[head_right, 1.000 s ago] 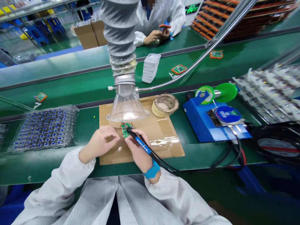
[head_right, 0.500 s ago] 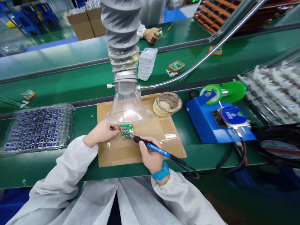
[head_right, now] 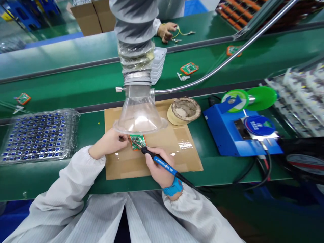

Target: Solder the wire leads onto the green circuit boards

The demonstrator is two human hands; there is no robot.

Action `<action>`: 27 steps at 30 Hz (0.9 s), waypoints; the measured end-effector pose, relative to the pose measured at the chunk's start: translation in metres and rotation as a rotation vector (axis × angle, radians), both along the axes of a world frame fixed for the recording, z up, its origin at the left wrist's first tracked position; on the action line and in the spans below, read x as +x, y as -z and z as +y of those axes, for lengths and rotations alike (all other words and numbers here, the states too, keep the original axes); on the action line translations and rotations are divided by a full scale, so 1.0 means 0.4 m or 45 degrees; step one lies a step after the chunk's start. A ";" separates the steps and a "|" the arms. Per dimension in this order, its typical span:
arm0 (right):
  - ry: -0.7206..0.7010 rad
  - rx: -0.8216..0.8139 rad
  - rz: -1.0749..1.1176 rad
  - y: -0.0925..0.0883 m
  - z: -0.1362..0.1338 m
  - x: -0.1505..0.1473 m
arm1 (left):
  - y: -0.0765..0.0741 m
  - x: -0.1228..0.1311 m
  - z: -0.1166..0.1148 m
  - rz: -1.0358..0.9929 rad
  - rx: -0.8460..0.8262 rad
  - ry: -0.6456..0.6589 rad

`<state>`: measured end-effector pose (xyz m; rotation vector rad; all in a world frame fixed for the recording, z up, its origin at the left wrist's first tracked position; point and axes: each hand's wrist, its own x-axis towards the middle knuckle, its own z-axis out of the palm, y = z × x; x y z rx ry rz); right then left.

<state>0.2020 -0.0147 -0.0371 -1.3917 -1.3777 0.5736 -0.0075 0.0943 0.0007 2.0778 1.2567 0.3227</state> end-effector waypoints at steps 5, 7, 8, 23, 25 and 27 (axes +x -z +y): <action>0.002 0.018 -0.014 -0.005 -0.002 0.000 | 0.002 -0.001 0.003 -0.011 -0.024 0.014; 0.002 0.015 -0.023 -0.006 -0.002 0.001 | 0.003 -0.002 0.003 -0.019 -0.028 0.016; -0.005 0.017 -0.031 -0.007 -0.002 0.001 | 0.003 -0.002 0.003 -0.024 -0.027 0.014; -0.039 0.118 -0.163 -0.022 0.006 -0.002 | 0.004 -0.002 0.002 -0.024 -0.040 -0.004; -0.047 0.123 -0.161 -0.022 0.007 -0.003 | 0.005 -0.002 0.002 -0.029 -0.038 -0.007; -0.051 0.128 -0.157 -0.021 0.006 -0.002 | 0.006 -0.003 0.002 -0.034 -0.037 -0.010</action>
